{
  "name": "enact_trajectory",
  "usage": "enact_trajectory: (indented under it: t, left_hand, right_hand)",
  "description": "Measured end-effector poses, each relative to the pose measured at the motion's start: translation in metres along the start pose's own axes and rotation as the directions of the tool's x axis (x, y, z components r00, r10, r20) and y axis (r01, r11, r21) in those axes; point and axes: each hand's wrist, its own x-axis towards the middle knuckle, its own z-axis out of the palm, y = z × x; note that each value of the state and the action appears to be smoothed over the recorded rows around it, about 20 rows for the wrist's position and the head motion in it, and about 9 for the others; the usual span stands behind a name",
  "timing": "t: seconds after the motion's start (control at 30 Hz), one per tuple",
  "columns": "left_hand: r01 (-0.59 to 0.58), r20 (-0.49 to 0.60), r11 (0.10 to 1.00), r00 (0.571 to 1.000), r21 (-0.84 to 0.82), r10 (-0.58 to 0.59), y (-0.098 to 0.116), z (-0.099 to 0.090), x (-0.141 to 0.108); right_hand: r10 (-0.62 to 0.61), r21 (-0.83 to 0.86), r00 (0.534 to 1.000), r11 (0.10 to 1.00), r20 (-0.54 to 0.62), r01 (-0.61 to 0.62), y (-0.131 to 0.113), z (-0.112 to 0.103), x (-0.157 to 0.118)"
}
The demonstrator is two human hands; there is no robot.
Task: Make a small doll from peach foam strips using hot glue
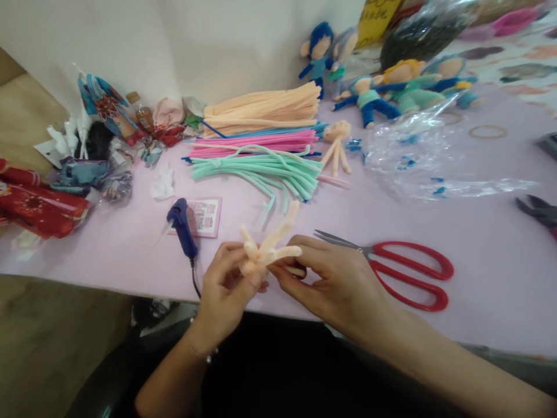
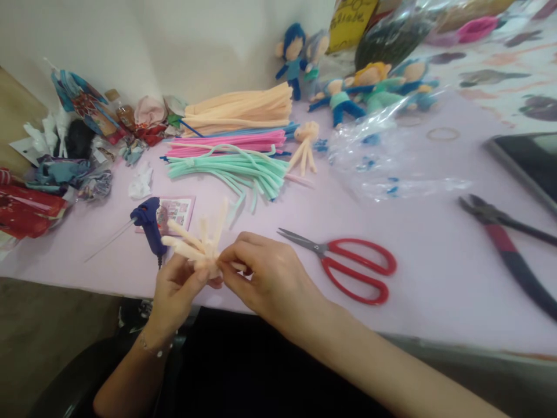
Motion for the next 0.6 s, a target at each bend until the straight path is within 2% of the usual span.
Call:
enact_trajectory:
  t: [0.17, 0.33, 0.5, 0.6]
  left_hand:
    - [0.015, 0.045, 0.999, 0.999, -0.036, -0.013, 0.004, 0.000, 0.000]
    - [0.035, 0.003, 0.999, 0.999, -0.038, -0.035, 0.000, 0.001, 0.001]
    - [-0.053, -0.016, 0.991, 0.998, 0.126, 0.055, -0.001, 0.001, 0.001]
    - [-0.085, 0.011, 0.980, 0.996, 0.179, 0.084, 0.000, 0.000, 0.000]
  right_hand:
    - [-0.001, -0.009, 1.000, 1.000, -0.025, 0.001, 0.001, 0.001, 0.000]
    - [0.041, -0.005, 0.998, 0.999, -0.044, -0.041, 0.002, 0.000, -0.002]
    - [0.176, 0.223, 0.984, 0.960, -0.016, -0.168, 0.012, 0.004, -0.011]
    - [0.214, 0.276, 0.977, 0.938, 0.020, -0.211, 0.019, 0.005, -0.019]
